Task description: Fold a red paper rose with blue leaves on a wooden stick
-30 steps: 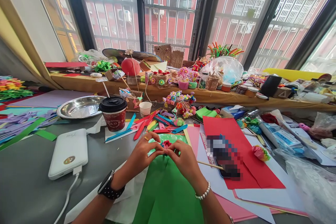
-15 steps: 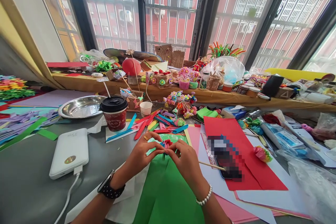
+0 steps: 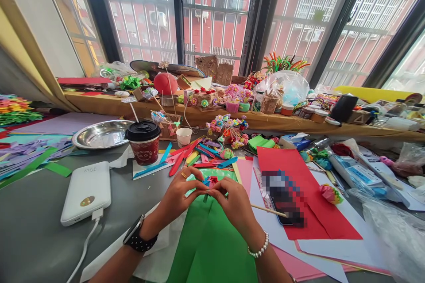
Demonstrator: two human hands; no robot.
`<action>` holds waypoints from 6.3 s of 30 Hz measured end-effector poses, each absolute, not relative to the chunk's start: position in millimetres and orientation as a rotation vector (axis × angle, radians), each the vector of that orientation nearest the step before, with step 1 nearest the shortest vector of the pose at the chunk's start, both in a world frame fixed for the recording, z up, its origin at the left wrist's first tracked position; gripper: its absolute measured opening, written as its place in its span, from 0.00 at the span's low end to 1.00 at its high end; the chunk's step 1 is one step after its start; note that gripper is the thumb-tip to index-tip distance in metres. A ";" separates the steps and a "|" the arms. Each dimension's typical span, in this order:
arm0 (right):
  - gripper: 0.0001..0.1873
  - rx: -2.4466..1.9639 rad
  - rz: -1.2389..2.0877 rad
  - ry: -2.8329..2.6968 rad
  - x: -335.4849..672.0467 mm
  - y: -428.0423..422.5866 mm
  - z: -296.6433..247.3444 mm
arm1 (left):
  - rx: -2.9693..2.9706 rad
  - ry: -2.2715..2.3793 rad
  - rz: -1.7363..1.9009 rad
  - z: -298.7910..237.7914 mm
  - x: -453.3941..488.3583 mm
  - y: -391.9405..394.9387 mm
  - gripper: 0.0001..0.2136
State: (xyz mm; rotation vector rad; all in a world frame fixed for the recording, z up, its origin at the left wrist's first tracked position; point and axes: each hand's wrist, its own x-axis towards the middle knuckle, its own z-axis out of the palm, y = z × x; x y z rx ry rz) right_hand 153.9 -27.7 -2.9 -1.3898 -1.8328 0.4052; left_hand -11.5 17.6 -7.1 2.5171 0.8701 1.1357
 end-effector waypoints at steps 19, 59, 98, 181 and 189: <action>0.07 -1.380 0.291 -1.854 150.3 -29.4 -4.9 | 2.476 0.856 1.147 -4.6 -14.1 20.5 0.04; 0.04 -0.994 0.044 -1.962 145.4 -33.7 -5.3 | 0.844 0.648 0.696 7.1 -11.8 16.7 0.26; 0.10 -1.065 -0.058 -1.820 148.7 -42.6 4.3 | 0.900 0.464 0.784 2.8 -10.9 16.3 0.31; 0.28 -1.118 0.123 -2.023 155.8 -40.1 6.4 | 1.616 0.510 0.654 15.8 -30.4 14.8 0.26; 0.21 -1.065 0.138 -2.010 157.4 -39.6 6.9 | 1.656 0.490 0.697 14.6 -29.6 15.2 0.24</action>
